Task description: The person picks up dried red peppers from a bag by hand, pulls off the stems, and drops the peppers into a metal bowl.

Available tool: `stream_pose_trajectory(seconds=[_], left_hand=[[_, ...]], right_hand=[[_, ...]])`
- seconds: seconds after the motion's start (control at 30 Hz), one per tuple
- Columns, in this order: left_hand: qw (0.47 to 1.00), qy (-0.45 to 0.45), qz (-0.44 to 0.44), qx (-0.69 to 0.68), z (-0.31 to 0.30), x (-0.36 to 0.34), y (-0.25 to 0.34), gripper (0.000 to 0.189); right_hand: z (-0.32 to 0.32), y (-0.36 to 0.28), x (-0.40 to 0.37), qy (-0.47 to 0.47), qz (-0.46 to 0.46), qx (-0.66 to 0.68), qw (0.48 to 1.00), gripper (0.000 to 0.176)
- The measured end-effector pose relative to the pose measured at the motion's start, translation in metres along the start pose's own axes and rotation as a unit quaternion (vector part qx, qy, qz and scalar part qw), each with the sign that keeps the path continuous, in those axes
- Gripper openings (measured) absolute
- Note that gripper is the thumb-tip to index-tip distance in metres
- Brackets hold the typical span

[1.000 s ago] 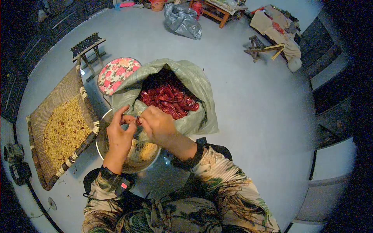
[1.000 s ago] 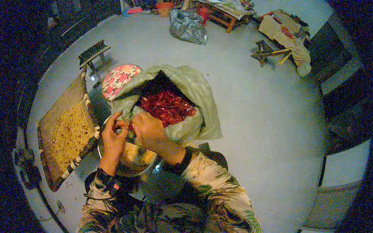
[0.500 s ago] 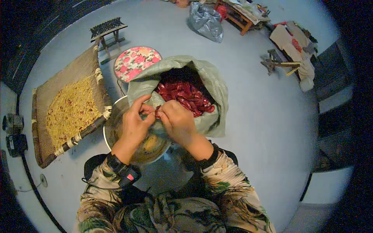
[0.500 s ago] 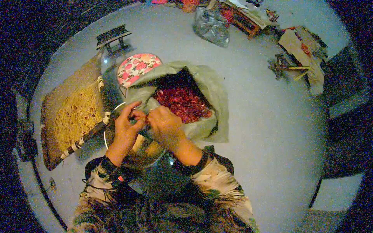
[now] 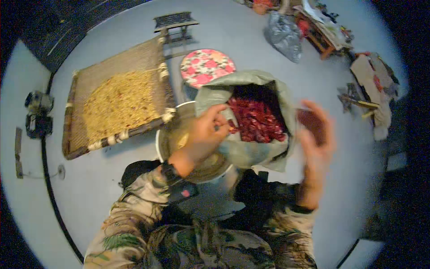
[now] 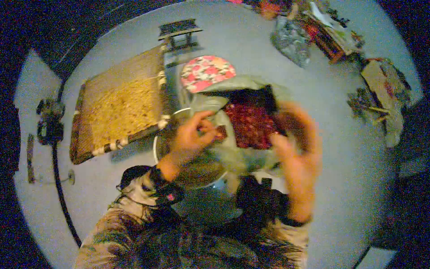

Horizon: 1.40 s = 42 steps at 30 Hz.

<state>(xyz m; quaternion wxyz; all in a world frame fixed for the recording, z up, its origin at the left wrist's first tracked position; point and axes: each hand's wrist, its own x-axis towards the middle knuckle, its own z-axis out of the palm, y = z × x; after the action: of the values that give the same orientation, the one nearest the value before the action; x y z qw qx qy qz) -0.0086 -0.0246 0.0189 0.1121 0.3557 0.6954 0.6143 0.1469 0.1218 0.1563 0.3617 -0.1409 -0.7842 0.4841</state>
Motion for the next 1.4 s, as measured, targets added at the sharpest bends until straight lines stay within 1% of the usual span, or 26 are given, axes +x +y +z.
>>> stream_pose_trajectory(seconds=[0.03,0.07,0.1,0.13,0.17,0.27,0.3,0.4,0.43,0.53,0.57,0.67,0.8,0.87,0.93,1.03,1.13,1.17,1.27,1.33,1.4], left_hand=[[0.999,0.003,0.013,0.045,-0.002,-0.001,0.003,0.043],[0.998,0.016,0.031,0.046,-0.002,-0.003,0.003,0.042],[0.997,0.025,0.050,0.044,0.001,-0.003,0.002,0.041],[0.996,0.032,0.070,0.039,0.004,-0.002,0.000,0.040],[0.998,0.028,0.041,0.028,0.005,-0.002,0.004,0.040],[0.994,0.031,0.062,0.084,0.006,0.000,0.006,0.040],[0.996,0.037,0.042,0.071,0.011,0.000,0.000,0.039],[0.999,0.043,0.007,0.014,0.019,0.000,-0.007,0.039],[0.999,0.031,-0.018,0.022,0.020,0.000,-0.002,0.041],[0.996,0.019,-0.050,0.075,0.026,0.000,0.000,0.042],[0.998,0.010,-0.058,0.027,0.028,-0.001,-0.002,0.043],[0.996,-0.001,-0.077,0.043,0.033,-0.003,-0.001,0.043],[0.998,0.006,-0.055,0.032,0.038,-0.006,-0.009,0.042],[0.995,-0.008,-0.076,0.057,0.036,-0.005,-0.001,0.042],[0.997,-0.001,-0.059,0.044,0.036,-0.007,-0.001,0.042],[0.997,0.002,-0.075,0.005,0.039,-0.008,-0.010,0.043],[0.996,-0.006,-0.081,0.043,0.036,-0.005,-0.002,0.043],[0.996,-0.005,-0.061,0.072,0.036,-0.006,-0.002,0.043],[0.994,0.003,-0.111,0.015,0.038,-0.009,-0.002,0.043],[0.995,-0.009,-0.092,-0.042,0.037,-0.007,-0.008,0.043],[0.998,-0.004,-0.065,0.000,0.036,-0.008,-0.016,0.042]], right_hand=[[-0.018,-0.007,0.003,0.011,-0.096,-0.027,0.995,0.046],[-0.035,-0.018,0.010,0.021,-0.183,-0.054,0.981,0.054],[-0.044,-0.029,0.015,0.025,-0.231,-0.021,0.972,0.052],[-0.051,-0.042,0.017,0.010,-0.250,-0.019,0.968,0.054],[-0.058,-0.055,0.019,-0.006,-0.269,-0.015,0.963,0.057],[-0.079,-0.105,0.023,-0.110,-0.245,-0.082,0.960,0.079],[-0.085,-0.116,0.023,-0.146,-0.232,-0.102,0.956,0.087],[-0.097,-0.126,0.027,-0.236,-0.238,-0.153,0.930,0.082],[-0.097,-0.125,0.025,-0.253,-0.248,-0.163,0.921,0.081],[-0.106,-0.122,0.026,-0.277,-0.263,-0.182,0.906,0.077],[-0.108,-0.120,0.024,-0.279,-0.265,-0.185,0.904,0.075],[-0.112,-0.112,0.015,-0.274,-0.277,-0.189,0.901,0.071],[-0.119,-0.101,0.003,-0.252,-0.283,-0.188,0.906,0.066],[-0.122,-0.095,-0.005,-0.242,-0.288,-0.180,0.909,0.063],[-0.122,-0.091,-0.009,-0.231,-0.295,-0.178,0.910,0.061],[-0.121,-0.085,-0.016,-0.214,-0.311,-0.174,0.909,0.057],[-0.116,-0.075,-0.024,-0.191,-0.332,-0.159,0.910,0.053],[-0.116,-0.072,-0.023,-0.181,-0.334,-0.152,0.913,0.052],[-0.117,-0.061,-0.020,-0.133,-0.321,-0.126,0.929,0.048],[-0.120,-0.049,-0.023,-0.082,-0.316,-0.112,0.939,0.046],[-0.127,-0.029,-0.034,-0.004,-0.298,-0.094,0.950,0.044]])
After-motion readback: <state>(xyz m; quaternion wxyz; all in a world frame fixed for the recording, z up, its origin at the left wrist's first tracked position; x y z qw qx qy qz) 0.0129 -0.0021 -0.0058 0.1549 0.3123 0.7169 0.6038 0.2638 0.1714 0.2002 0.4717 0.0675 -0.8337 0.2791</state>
